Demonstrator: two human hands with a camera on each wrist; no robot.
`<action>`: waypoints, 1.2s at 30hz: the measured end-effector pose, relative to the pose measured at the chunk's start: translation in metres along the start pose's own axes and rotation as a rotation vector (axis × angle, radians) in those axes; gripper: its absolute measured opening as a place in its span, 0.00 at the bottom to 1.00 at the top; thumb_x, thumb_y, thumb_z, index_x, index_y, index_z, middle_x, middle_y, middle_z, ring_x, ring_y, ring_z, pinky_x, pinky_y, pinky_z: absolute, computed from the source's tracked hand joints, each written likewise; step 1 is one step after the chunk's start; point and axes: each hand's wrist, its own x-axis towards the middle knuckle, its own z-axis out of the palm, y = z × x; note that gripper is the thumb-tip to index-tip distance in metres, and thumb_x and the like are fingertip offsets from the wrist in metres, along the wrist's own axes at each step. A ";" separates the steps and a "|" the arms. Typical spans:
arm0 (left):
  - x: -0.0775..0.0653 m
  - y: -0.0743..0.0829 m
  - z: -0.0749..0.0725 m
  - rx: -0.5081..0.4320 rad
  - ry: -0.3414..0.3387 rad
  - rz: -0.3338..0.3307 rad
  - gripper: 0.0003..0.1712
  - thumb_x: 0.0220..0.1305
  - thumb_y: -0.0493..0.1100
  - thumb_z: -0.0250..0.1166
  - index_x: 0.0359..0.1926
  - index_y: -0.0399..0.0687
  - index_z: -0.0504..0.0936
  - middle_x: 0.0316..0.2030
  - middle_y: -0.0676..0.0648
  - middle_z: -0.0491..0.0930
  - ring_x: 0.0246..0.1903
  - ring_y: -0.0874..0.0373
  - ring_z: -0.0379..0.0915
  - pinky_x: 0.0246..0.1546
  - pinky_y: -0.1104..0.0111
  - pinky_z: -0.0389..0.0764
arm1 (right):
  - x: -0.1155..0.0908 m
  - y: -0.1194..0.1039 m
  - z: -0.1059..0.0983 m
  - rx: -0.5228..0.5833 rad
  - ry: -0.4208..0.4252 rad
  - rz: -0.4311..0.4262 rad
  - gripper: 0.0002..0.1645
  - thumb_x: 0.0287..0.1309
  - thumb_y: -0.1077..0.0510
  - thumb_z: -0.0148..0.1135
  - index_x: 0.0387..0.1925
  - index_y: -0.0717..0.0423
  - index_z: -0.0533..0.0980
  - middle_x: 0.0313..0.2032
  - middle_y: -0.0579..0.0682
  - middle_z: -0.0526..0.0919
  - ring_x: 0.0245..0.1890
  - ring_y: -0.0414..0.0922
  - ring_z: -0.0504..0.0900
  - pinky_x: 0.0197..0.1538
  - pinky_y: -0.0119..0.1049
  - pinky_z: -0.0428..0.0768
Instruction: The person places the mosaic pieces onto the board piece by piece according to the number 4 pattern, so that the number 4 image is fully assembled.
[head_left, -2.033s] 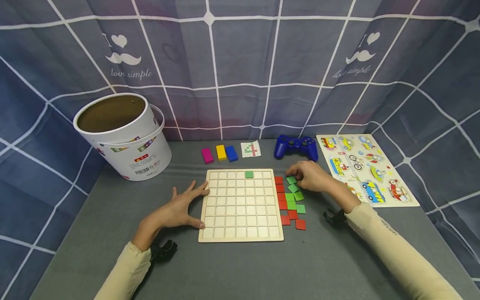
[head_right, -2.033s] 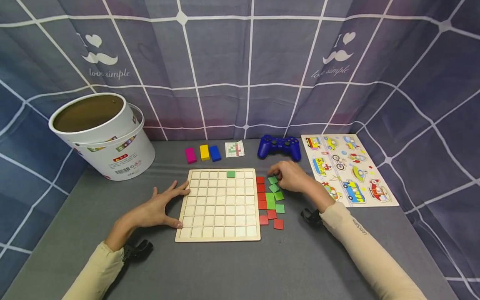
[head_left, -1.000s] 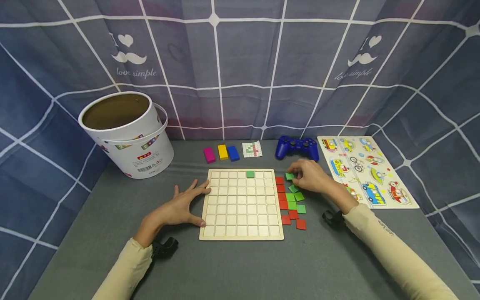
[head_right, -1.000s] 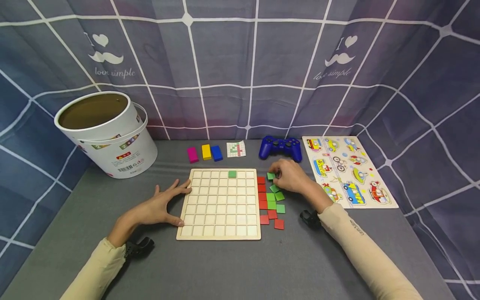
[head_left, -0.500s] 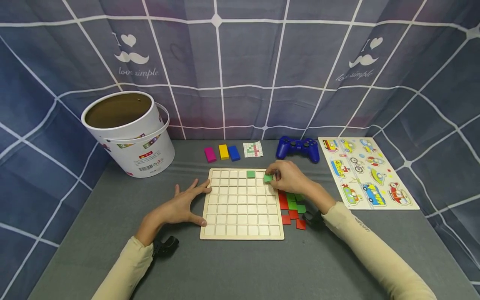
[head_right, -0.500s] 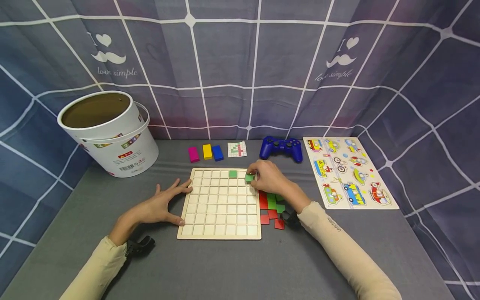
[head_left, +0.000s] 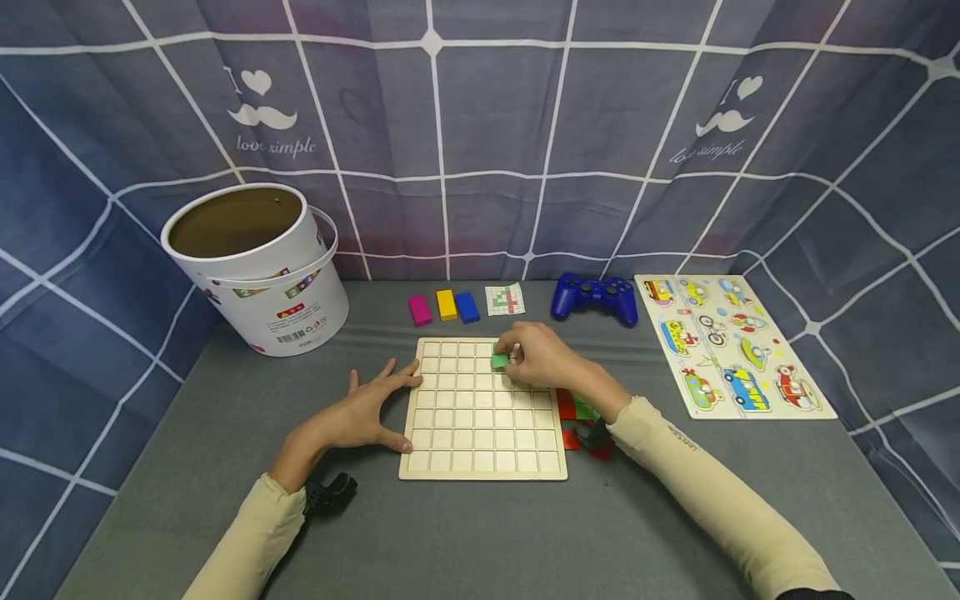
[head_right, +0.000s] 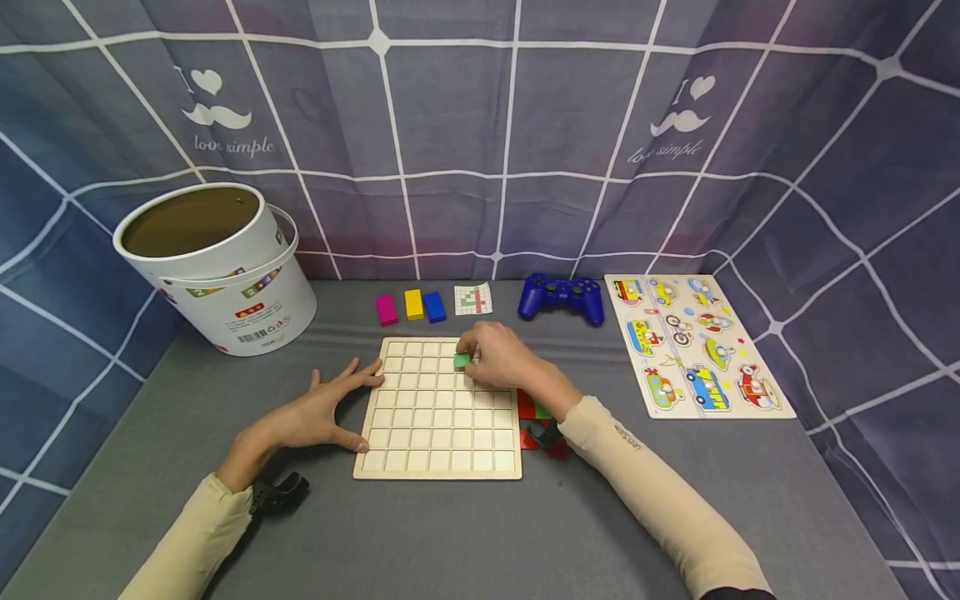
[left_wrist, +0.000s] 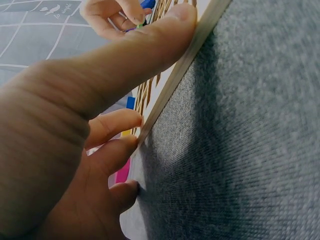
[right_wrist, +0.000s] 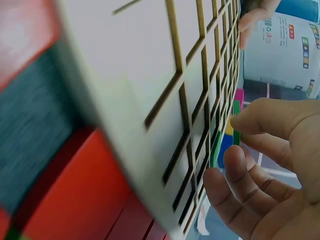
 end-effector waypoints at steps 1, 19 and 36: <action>0.000 0.000 0.000 0.001 0.000 -0.003 0.61 0.41 0.55 0.84 0.75 0.50 0.63 0.79 0.49 0.44 0.77 0.41 0.29 0.59 0.29 0.18 | 0.002 -0.001 0.002 -0.002 -0.004 -0.003 0.13 0.50 0.64 0.70 0.40 0.54 0.87 0.34 0.49 0.81 0.27 0.39 0.77 0.32 0.34 0.76; -0.002 -0.003 0.004 -0.008 0.011 0.023 0.60 0.40 0.55 0.84 0.73 0.48 0.65 0.79 0.48 0.45 0.76 0.40 0.30 0.59 0.28 0.19 | 0.016 -0.014 0.018 -0.047 -0.038 0.008 0.13 0.48 0.64 0.71 0.39 0.52 0.87 0.35 0.46 0.83 0.36 0.42 0.79 0.38 0.39 0.79; -0.001 -0.003 0.001 -0.002 0.018 0.033 0.60 0.42 0.54 0.83 0.74 0.49 0.63 0.79 0.48 0.44 0.76 0.39 0.30 0.59 0.28 0.19 | -0.001 0.002 -0.006 -0.017 0.034 -0.016 0.14 0.53 0.60 0.72 0.44 0.57 0.86 0.37 0.51 0.85 0.25 0.36 0.78 0.32 0.36 0.77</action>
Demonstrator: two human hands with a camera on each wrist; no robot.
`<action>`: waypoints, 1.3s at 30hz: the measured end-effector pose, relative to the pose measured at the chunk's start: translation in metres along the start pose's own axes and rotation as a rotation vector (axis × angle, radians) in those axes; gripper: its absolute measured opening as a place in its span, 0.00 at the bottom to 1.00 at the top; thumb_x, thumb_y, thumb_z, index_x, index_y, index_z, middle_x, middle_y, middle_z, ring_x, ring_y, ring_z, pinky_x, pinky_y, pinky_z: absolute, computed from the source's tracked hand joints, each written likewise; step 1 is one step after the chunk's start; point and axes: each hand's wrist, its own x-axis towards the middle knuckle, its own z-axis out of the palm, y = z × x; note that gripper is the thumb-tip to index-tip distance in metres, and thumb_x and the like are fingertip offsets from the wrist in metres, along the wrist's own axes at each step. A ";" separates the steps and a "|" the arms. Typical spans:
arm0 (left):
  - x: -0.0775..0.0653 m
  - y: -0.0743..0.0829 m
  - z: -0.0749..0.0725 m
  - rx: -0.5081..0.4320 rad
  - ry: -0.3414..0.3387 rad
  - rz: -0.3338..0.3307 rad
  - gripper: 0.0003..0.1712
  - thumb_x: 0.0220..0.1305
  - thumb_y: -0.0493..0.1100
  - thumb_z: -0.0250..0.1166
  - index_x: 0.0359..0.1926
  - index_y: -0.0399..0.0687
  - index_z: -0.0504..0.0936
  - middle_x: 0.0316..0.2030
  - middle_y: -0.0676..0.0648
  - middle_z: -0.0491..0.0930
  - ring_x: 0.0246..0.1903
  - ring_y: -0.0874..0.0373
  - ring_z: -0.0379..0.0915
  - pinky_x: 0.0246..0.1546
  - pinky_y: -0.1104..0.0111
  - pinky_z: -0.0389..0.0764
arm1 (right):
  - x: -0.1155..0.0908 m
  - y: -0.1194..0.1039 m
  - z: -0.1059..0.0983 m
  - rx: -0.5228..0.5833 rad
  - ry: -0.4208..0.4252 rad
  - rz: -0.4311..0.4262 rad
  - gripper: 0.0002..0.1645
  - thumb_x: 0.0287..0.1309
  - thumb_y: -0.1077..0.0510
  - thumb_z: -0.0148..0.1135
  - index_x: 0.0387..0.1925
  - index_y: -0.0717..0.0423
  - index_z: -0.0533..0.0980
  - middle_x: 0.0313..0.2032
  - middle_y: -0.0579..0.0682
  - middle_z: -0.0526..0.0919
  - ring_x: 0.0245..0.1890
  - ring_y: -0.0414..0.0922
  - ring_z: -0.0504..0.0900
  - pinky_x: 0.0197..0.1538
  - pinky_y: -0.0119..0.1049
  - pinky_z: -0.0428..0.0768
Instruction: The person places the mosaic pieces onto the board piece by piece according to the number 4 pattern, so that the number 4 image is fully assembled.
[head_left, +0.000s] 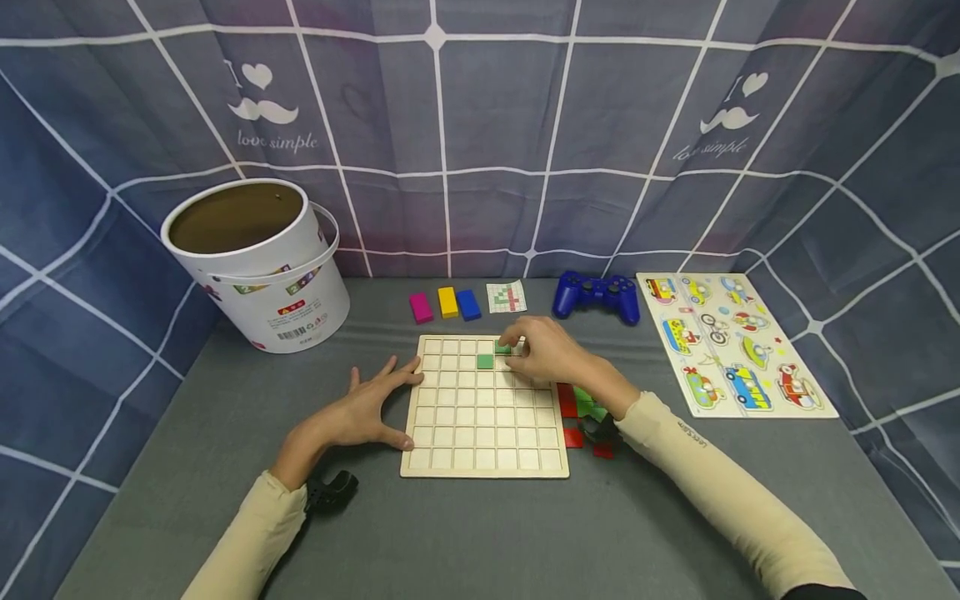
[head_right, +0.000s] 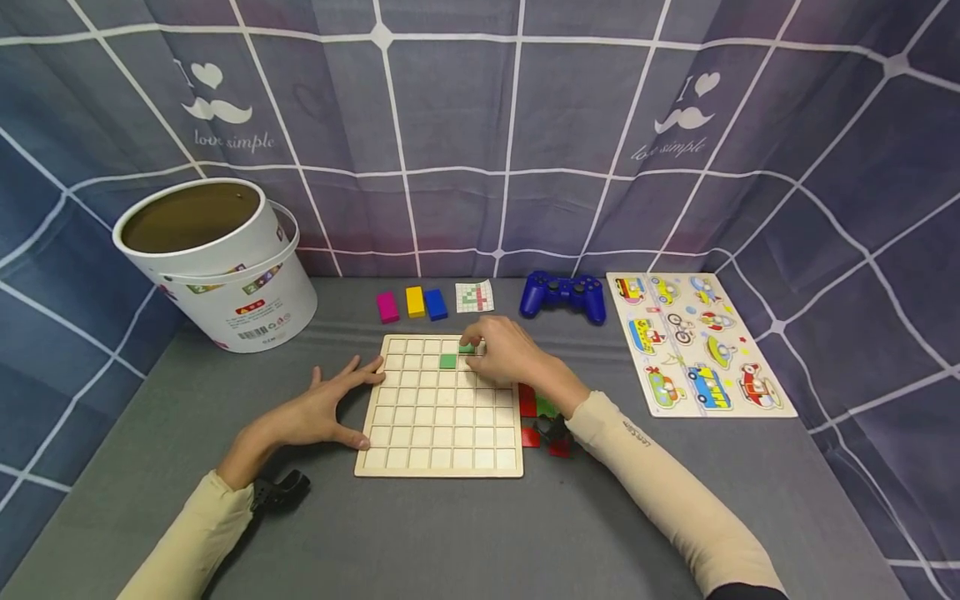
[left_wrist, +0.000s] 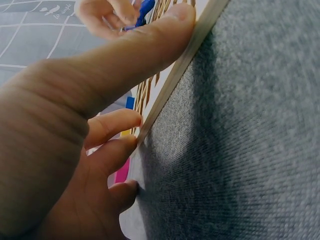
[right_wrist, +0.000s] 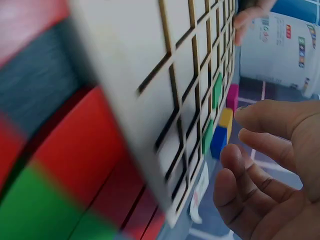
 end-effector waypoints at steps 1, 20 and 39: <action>0.000 0.000 -0.001 0.001 0.002 -0.001 0.60 0.41 0.54 0.84 0.74 0.49 0.63 0.79 0.48 0.45 0.76 0.40 0.30 0.59 0.28 0.19 | -0.004 0.002 -0.003 -0.002 0.011 0.000 0.14 0.54 0.60 0.72 0.43 0.57 0.86 0.36 0.52 0.85 0.25 0.36 0.78 0.32 0.36 0.77; -0.003 0.000 -0.003 -0.005 0.005 -0.005 0.60 0.42 0.55 0.83 0.74 0.48 0.64 0.79 0.49 0.44 0.76 0.41 0.28 0.59 0.29 0.18 | -0.105 0.039 -0.039 -0.040 0.060 0.120 0.16 0.47 0.67 0.74 0.42 0.56 0.86 0.35 0.48 0.84 0.24 0.36 0.75 0.29 0.36 0.74; -0.003 -0.001 0.002 -0.006 0.006 0.010 0.58 0.43 0.55 0.83 0.74 0.48 0.64 0.79 0.48 0.44 0.76 0.40 0.29 0.59 0.29 0.19 | -0.132 0.057 -0.034 -0.023 0.100 0.119 0.19 0.41 0.66 0.79 0.40 0.57 0.85 0.34 0.46 0.84 0.23 0.38 0.77 0.27 0.32 0.74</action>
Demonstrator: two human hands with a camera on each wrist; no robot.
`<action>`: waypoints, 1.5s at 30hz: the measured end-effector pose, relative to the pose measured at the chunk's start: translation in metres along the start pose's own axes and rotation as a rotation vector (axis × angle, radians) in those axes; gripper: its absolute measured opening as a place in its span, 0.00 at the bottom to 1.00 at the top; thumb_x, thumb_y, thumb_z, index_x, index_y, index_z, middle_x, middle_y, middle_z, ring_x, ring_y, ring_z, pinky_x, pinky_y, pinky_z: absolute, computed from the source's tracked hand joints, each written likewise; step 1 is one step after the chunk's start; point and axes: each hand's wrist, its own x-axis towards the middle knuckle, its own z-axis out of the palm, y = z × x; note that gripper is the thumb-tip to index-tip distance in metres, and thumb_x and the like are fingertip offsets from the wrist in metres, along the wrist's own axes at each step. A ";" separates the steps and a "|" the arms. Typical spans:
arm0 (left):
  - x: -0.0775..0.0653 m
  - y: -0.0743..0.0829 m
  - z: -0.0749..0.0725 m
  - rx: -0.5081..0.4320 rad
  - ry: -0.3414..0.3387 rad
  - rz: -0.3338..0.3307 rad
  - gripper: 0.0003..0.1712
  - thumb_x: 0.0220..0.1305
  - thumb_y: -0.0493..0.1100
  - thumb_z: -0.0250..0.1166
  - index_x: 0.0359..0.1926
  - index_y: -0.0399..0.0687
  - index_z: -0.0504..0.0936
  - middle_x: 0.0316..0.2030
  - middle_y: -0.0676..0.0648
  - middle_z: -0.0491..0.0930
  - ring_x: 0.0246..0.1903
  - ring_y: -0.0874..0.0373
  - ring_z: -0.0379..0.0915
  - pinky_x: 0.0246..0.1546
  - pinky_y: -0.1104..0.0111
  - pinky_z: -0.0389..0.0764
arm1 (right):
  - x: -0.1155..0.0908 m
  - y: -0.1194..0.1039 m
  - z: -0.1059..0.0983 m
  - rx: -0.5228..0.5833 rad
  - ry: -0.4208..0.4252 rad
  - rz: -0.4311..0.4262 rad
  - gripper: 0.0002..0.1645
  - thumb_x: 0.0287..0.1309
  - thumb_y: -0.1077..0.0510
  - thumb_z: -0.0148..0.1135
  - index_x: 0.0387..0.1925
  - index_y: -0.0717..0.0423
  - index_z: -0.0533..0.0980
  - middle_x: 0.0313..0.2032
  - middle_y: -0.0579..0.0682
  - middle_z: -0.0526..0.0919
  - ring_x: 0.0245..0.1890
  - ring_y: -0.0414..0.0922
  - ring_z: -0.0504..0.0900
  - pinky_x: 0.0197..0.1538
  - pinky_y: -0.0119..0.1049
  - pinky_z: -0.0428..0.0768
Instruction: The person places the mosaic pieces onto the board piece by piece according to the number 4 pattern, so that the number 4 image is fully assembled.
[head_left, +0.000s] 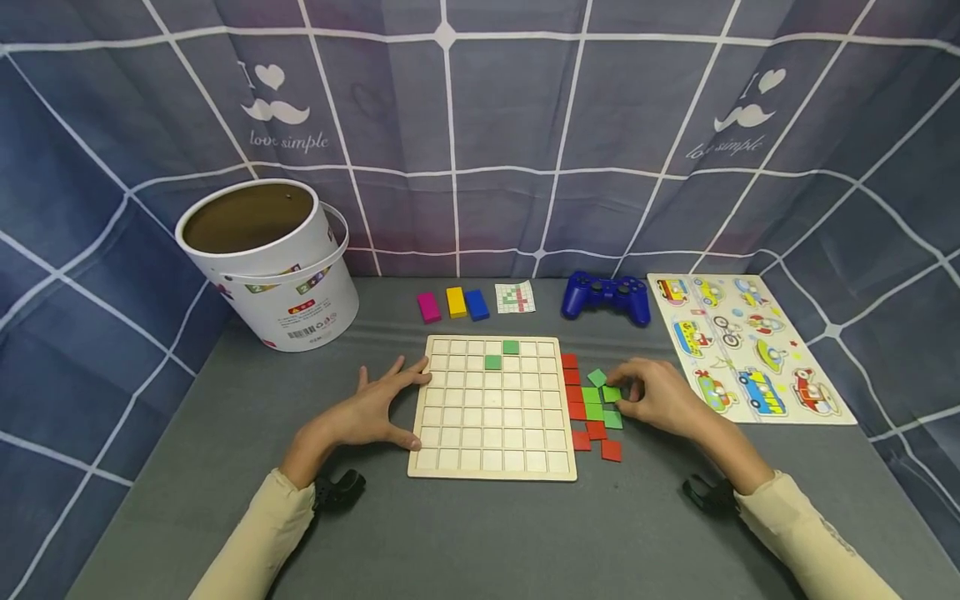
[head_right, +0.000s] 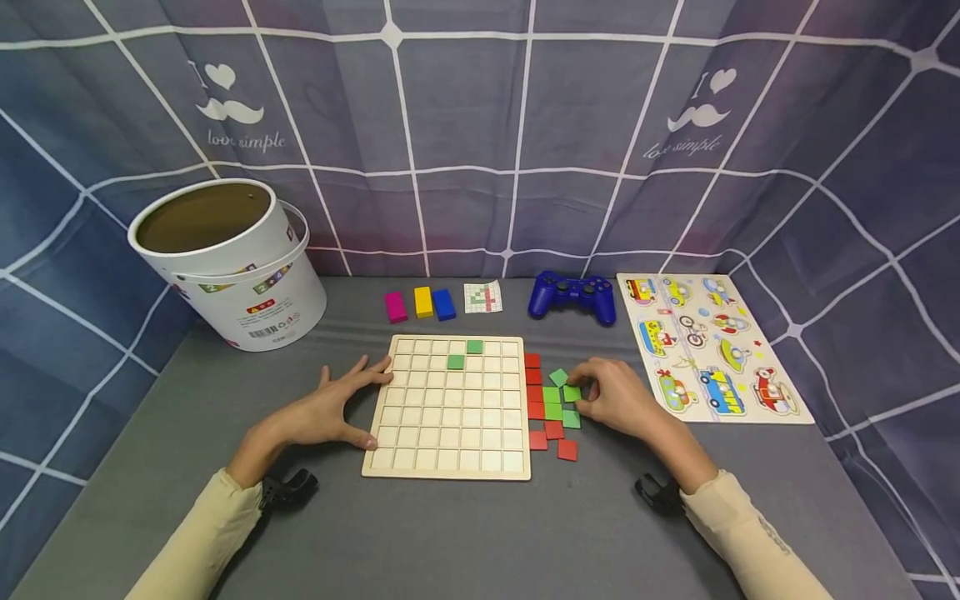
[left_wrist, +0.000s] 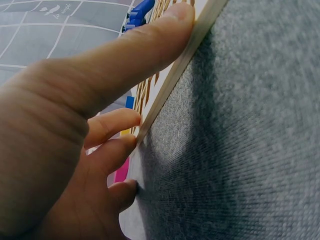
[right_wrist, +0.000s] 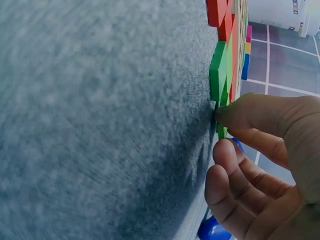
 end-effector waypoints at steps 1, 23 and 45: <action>0.000 0.000 0.000 0.001 0.000 0.001 0.58 0.43 0.55 0.83 0.73 0.48 0.64 0.79 0.47 0.45 0.76 0.39 0.29 0.59 0.28 0.19 | -0.001 0.000 -0.001 -0.003 0.001 0.001 0.18 0.42 0.66 0.79 0.40 0.56 0.86 0.34 0.46 0.84 0.23 0.38 0.76 0.27 0.32 0.74; 0.003 0.005 0.001 0.035 0.021 -0.015 0.60 0.41 0.57 0.83 0.74 0.50 0.64 0.79 0.49 0.45 0.76 0.40 0.31 0.59 0.27 0.21 | 0.046 -0.049 0.018 0.052 -0.029 -0.101 0.15 0.45 0.64 0.75 0.38 0.53 0.85 0.28 0.44 0.80 0.24 0.40 0.77 0.29 0.35 0.73; 0.001 0.006 0.002 0.022 0.013 -0.027 0.59 0.41 0.56 0.83 0.74 0.50 0.65 0.79 0.48 0.45 0.76 0.40 0.30 0.59 0.28 0.20 | 0.102 -0.103 0.064 0.074 -0.116 -0.167 0.13 0.49 0.64 0.68 0.39 0.54 0.86 0.35 0.47 0.83 0.24 0.38 0.74 0.32 0.35 0.74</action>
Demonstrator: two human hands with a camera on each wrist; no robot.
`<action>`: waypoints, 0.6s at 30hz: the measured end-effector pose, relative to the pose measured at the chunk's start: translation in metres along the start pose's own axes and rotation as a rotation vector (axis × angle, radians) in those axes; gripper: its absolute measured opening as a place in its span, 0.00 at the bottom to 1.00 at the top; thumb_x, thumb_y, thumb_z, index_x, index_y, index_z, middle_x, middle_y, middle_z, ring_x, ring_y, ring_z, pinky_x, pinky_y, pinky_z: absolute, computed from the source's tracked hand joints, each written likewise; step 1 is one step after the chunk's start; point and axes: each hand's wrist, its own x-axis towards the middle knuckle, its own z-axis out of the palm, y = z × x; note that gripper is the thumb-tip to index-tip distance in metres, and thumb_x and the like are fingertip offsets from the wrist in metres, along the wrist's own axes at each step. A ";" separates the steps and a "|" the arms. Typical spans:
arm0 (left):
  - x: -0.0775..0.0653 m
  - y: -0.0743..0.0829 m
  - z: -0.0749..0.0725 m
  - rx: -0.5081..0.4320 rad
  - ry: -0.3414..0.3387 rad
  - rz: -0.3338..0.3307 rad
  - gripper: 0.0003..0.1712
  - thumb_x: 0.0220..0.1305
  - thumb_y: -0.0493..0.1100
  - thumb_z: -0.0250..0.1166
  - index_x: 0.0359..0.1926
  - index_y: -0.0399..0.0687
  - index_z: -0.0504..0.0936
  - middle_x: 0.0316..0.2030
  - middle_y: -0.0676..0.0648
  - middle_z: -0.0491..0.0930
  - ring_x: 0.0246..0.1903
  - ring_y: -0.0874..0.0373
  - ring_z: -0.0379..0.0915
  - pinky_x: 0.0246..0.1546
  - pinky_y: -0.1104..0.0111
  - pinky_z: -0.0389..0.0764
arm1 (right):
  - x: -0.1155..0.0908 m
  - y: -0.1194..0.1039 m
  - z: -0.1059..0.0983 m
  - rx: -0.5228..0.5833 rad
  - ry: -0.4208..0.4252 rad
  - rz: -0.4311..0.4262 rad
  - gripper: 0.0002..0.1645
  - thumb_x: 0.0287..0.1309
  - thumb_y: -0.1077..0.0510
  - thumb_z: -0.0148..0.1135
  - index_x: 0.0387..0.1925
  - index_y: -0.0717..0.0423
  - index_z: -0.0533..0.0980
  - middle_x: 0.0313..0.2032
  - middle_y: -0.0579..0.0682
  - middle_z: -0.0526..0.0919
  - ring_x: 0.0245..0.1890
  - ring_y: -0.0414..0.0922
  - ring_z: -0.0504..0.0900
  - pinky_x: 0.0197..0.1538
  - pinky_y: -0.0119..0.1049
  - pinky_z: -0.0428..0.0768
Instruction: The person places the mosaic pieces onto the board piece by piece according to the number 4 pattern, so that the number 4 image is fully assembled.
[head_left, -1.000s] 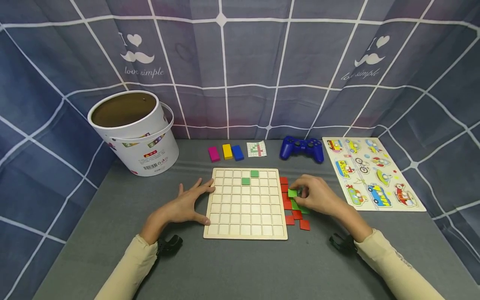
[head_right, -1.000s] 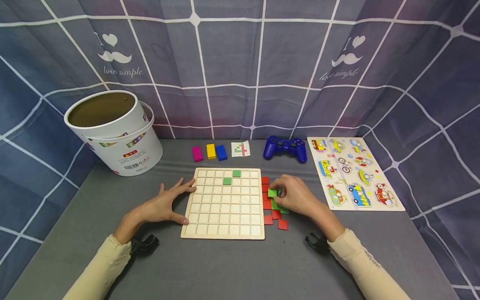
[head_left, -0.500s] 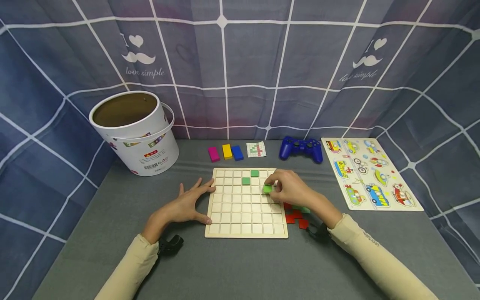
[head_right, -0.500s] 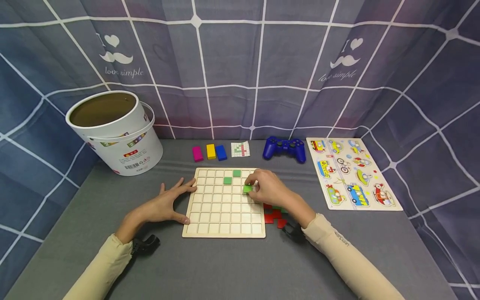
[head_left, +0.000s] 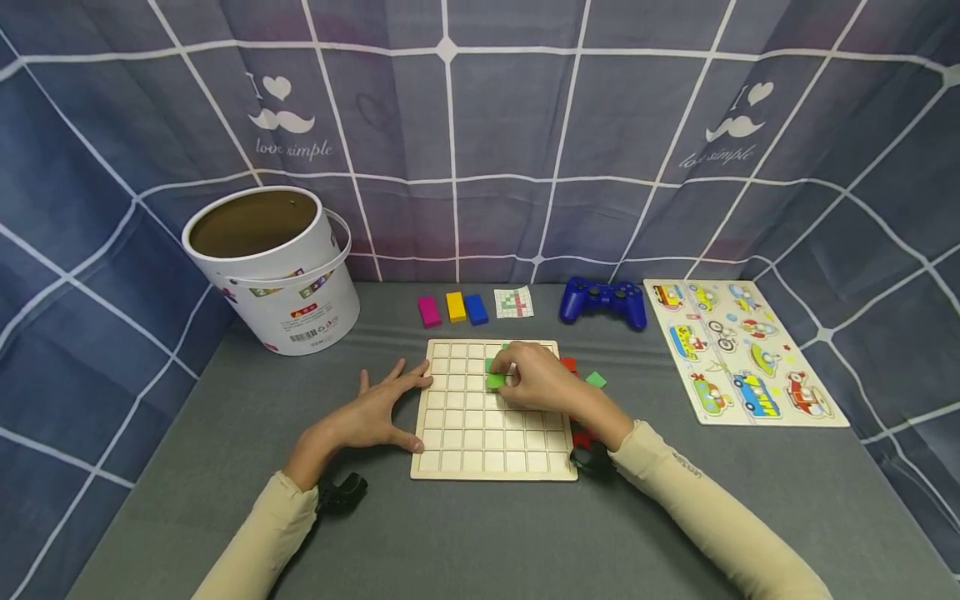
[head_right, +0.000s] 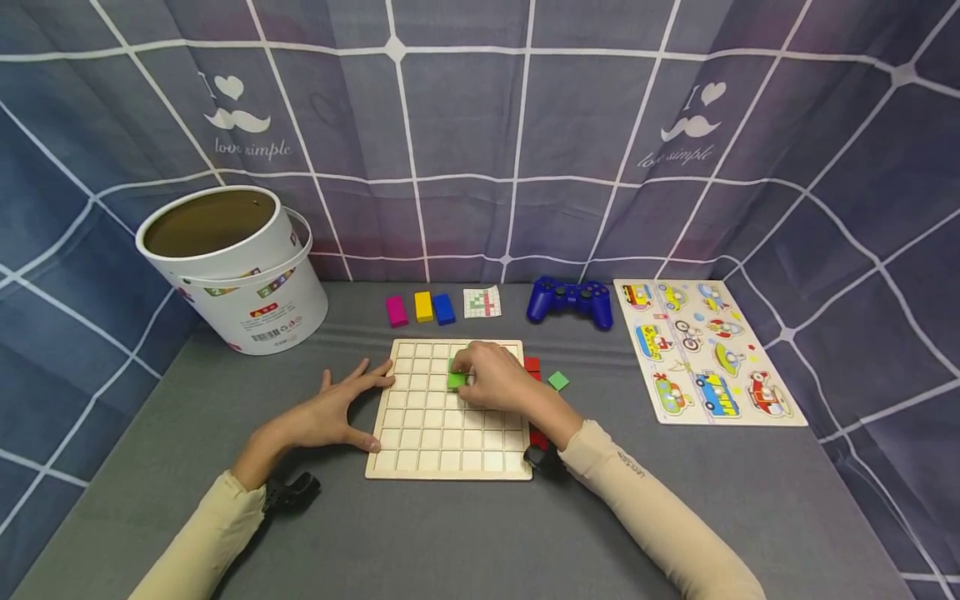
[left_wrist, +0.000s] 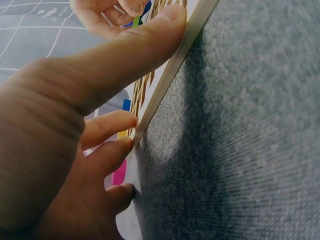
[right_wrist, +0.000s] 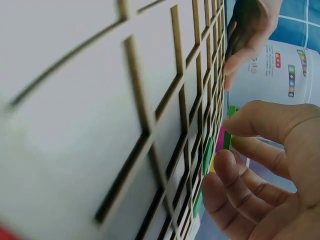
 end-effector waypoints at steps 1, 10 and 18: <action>0.000 0.000 0.000 0.001 0.003 0.003 0.59 0.41 0.56 0.83 0.74 0.50 0.65 0.79 0.48 0.45 0.76 0.40 0.30 0.59 0.28 0.20 | 0.003 -0.001 0.001 -0.006 -0.006 0.002 0.12 0.49 0.64 0.69 0.39 0.53 0.85 0.35 0.47 0.83 0.25 0.38 0.74 0.32 0.34 0.74; -0.004 -0.002 0.002 -0.005 0.004 -0.004 0.59 0.41 0.56 0.83 0.74 0.50 0.65 0.79 0.49 0.45 0.76 0.38 0.30 0.58 0.27 0.20 | 0.022 -0.010 0.014 -0.051 -0.076 0.024 0.12 0.48 0.62 0.70 0.38 0.50 0.86 0.34 0.44 0.82 0.35 0.41 0.78 0.39 0.36 0.77; -0.001 -0.002 0.002 0.003 0.015 0.018 0.59 0.42 0.56 0.83 0.74 0.50 0.65 0.79 0.50 0.46 0.76 0.38 0.31 0.58 0.27 0.20 | 0.030 -0.009 0.020 -0.071 -0.080 0.037 0.14 0.45 0.62 0.71 0.38 0.49 0.87 0.34 0.42 0.84 0.34 0.38 0.78 0.37 0.35 0.78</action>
